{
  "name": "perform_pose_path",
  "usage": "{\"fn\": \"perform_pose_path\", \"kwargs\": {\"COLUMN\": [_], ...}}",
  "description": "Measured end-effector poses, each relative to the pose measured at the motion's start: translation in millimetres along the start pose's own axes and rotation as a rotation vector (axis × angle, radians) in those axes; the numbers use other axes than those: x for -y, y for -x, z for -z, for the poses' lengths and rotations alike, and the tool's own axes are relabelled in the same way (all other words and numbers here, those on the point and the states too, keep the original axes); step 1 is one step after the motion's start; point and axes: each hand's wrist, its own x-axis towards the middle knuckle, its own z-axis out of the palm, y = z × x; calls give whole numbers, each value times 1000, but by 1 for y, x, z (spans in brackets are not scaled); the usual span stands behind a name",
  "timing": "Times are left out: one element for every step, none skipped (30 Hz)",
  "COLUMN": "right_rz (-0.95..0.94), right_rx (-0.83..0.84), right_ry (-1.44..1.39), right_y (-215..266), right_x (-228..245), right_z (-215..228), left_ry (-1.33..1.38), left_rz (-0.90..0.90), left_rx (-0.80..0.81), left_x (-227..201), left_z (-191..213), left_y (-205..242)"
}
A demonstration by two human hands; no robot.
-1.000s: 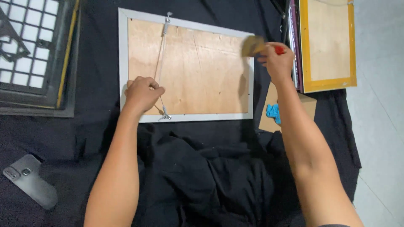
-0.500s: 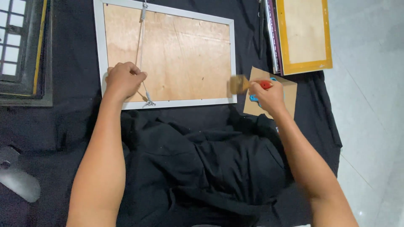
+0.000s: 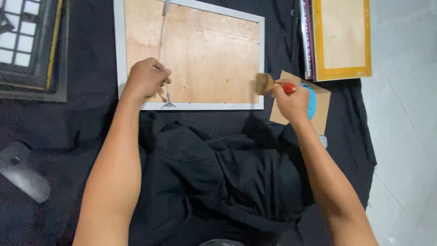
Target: Cleaning and disassembling a photo frame using a brush and a utility knife to remove the backboard and clean the glass.
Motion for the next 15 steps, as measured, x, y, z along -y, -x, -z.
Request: {"fn": "perform_pose_path", "kwargs": {"right_rz": [3, -93, -189, -188, -173, -158, -161, -98, -33, -34, 19, 73, 74, 35, -5], "right_rx": [8, 114, 210, 206, 275, 344, 343, 339, 338, 343, 211, 79, 72, 51, 37], "right_ry": [1, -228, -458, -458, -464, -469, -472, -305, -134, -134, -59, 15, 20, -55, -132], "right_y": [8, 17, 24, 29, 35, 41, 37, 33, 30, 23, 16, 7, 9, 11, 15], "right_x": [17, 33, 49, 58, 66, 74, 71, 69, 67, 56, 46, 36, 38, 40, 41], "right_z": [-6, -12, -15, -24, -34, -44, -47, -49, -53, -46, -38, -30, -24, -19, -15], "left_ry": [2, 3, 2, 2, -12, -25, -28, -58, -84, -84, -159, -234, -229, -256, -284], "left_rz": [6, 20, 25, 21, 26, 32, 33, 17, 5, 10, -25, -60, -67, -70, -66], "left_rx": [-5, -6, -2, -1, -1, -1, 1, 2, 0, 0, -24, -48, -45, -40, -37], "left_x": [-1, -2, -7, -9, -9, -9, -9, -9, -8, -2, 3, 7, 8, 9, 12], "left_z": [1, 1, 0, 1, 2, 2, 2, 3, 3, 4, 3, 2, 3, 3, 4], "left_y": [2, 4, 2, 2, 2, 3, 3, 3, 4, 1, -3, -7, -10, -12, -12]}}
